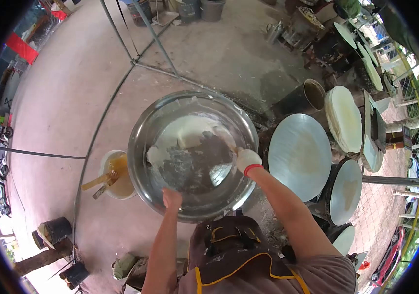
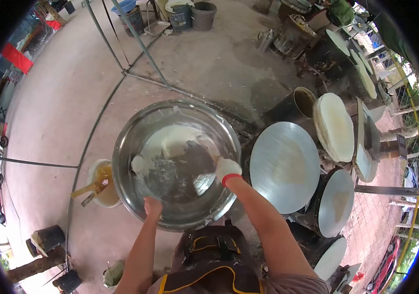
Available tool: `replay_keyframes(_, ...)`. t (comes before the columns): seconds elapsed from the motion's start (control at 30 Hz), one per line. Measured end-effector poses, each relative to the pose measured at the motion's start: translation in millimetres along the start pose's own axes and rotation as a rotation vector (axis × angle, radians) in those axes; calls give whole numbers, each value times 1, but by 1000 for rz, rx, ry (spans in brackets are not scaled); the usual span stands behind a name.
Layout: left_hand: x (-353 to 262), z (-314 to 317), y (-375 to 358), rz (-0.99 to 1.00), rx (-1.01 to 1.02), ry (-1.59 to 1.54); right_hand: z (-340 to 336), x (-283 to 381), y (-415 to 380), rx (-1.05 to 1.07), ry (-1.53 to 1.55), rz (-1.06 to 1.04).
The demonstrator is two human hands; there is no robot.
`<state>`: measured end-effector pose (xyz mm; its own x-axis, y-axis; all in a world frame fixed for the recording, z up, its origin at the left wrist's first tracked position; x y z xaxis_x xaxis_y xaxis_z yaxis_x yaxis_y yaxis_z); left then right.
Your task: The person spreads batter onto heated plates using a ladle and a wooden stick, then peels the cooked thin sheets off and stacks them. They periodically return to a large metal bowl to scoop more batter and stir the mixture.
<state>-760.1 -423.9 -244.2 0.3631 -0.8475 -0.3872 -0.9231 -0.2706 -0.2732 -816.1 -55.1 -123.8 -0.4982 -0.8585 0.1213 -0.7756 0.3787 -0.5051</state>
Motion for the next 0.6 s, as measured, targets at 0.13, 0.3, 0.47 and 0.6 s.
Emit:
replay_keyframes(0.13, -87, -2, -6, -136, 332, -355, 8, 56, -18, 205, -23, -219)
replay_keyframes(0.3, -127, -35, 14, -210, 525, -573, 5, 53, -10, 183, 393, -160)
replay_keyframes(0.47, -111, -33, 23, -29, 223, -165, 35, 1, -6, 57, 357, 174)
replay_keyframes(0.6, -132, 9, 11, -263, 272, -384, 63, 51, 1, 188, 394, -109)
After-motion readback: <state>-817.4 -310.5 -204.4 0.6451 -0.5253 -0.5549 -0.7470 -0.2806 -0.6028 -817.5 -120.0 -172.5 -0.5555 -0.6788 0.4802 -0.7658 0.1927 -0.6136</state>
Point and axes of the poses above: each hand's wrist, its own y-axis towards the middle knuckle, its own z-axis out of the palm, x = y × z, the point moved 5 cm from there along y, towards the middle knuckle, and after that the axes turned 7 degrees about z, right-handed, at the moved point
